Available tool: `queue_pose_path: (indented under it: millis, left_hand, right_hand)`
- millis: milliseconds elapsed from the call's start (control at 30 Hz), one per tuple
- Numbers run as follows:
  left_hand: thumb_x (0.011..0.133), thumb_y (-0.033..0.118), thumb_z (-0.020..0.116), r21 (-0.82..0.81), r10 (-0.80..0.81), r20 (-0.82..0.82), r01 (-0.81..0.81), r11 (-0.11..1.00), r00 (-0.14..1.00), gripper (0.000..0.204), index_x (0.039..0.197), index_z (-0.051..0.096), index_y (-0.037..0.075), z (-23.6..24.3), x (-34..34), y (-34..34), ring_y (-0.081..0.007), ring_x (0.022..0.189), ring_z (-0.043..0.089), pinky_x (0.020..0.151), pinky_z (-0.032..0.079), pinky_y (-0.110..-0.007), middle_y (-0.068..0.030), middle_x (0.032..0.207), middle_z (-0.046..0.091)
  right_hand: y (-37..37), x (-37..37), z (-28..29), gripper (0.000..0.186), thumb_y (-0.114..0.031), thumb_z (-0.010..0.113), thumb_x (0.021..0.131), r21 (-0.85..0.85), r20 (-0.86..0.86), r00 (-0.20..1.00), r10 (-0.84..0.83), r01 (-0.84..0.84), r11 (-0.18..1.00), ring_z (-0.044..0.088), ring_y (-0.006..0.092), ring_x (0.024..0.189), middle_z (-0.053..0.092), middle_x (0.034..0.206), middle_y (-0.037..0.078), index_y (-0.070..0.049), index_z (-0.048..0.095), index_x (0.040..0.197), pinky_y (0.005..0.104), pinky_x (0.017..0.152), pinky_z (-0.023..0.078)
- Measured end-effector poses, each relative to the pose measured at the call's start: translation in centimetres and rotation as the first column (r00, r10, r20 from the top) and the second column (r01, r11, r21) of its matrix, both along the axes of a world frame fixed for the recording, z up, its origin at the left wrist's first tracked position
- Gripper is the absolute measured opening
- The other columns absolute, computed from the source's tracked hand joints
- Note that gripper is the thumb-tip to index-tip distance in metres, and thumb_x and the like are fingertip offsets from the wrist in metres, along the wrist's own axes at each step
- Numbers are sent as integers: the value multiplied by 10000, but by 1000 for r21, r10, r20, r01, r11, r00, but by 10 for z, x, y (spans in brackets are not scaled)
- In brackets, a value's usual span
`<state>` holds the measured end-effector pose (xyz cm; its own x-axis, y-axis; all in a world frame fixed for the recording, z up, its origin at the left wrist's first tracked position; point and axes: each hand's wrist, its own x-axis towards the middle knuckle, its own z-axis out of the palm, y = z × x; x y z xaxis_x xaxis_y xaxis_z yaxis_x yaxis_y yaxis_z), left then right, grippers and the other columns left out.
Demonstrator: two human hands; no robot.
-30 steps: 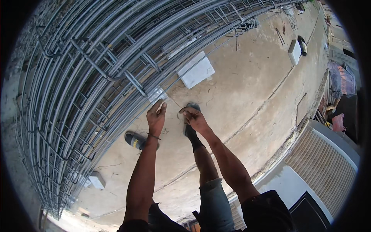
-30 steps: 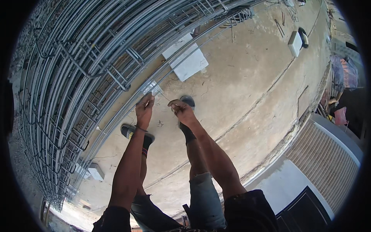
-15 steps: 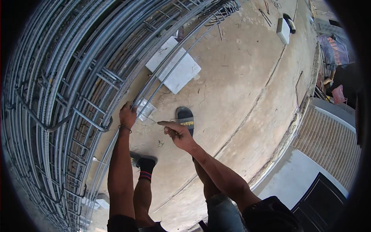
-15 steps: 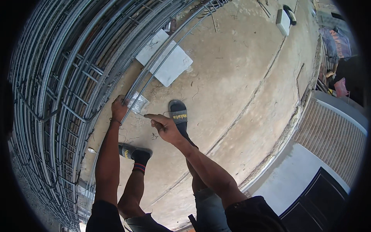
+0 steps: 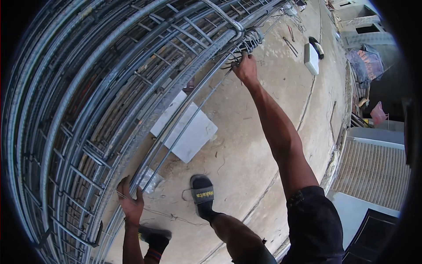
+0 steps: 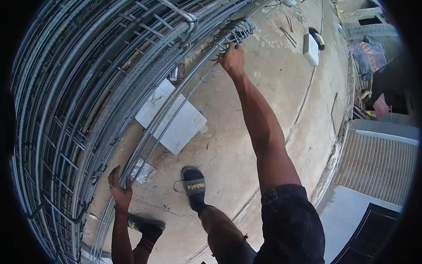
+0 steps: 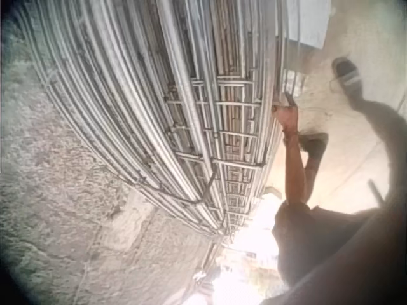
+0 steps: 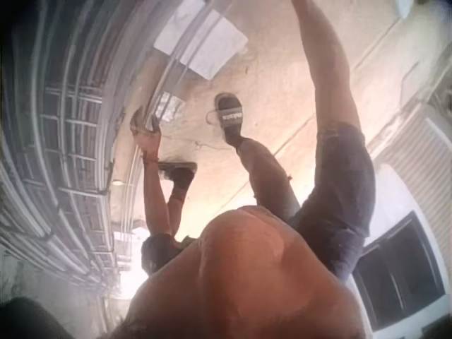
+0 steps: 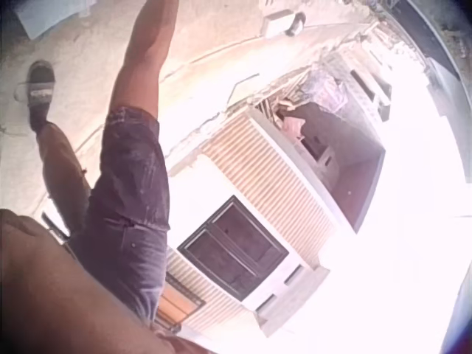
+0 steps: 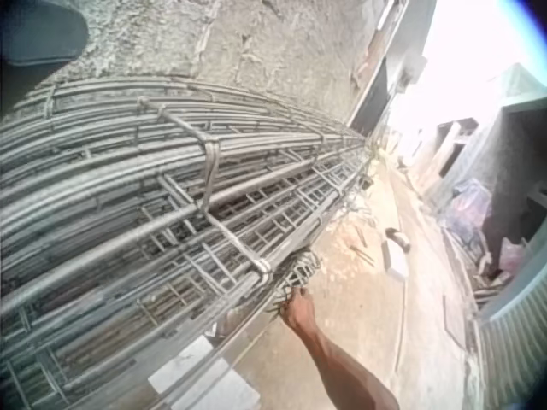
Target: The person secures rebar cages using wire and a pair of pliers, twisting and cutting the wire at various points along the structure.
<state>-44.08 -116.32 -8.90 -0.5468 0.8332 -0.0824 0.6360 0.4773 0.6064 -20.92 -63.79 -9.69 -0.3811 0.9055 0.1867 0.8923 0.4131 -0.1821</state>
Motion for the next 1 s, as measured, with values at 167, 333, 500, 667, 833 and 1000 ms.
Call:
queue_pose_path:
  millis: [167,333,500,667,833,1000]
  left_hand:
    - [832,182,638,-186,108,210,-68,980,972,321,1078,574,-13,-33,-4,-20,-330,813,566,706,451,-416,-191,917,592]
    - [878,171,610,-59,216,523,-217,974,824,215,927,615,-39,-48,-33,-50,-113,661,524,583,410,-264,-56,713,585]
    - [860,123,612,-16,135,507,-147,989,851,191,840,637,-65,-9,-26,-29,-60,594,492,538,397,-232,-22,644,588]
    - [838,117,633,-30,102,359,-97,995,928,173,846,657,-54,-12,-17,-30,-97,569,550,550,445,-270,-87,620,621]
    - [796,72,626,-48,-26,70,30,998,997,93,786,637,-19,-32,-15,-42,-277,550,609,559,473,-370,-183,632,603]
    - [737,59,580,-244,-393,-154,350,904,907,71,709,621,9,-28,-14,-38,-351,634,625,581,487,-439,-204,696,618]
  right_hand:
    - [18,-14,-15,179,-100,556,750,129,233,963,136,-169,977,601,413,768,597,832,247,13,574,889,458,640,503]
    - [-61,-44,5,97,-84,592,687,-180,222,930,294,-258,949,626,397,809,622,799,259,5,597,727,465,661,499]
    - [-62,-38,17,371,-291,683,715,-149,-243,952,186,-226,963,620,372,886,629,855,247,25,619,897,428,758,479]
    - [11,14,28,660,-509,726,717,-232,-485,860,-158,47,972,617,269,949,642,978,193,18,576,1087,350,787,484]
    - [28,4,37,647,-479,686,758,-134,-199,970,-136,111,985,611,334,989,628,1038,236,16,560,1154,379,772,506]
    - [86,59,163,306,-255,623,739,61,162,987,-21,11,998,639,378,745,633,790,260,48,648,776,439,678,491]
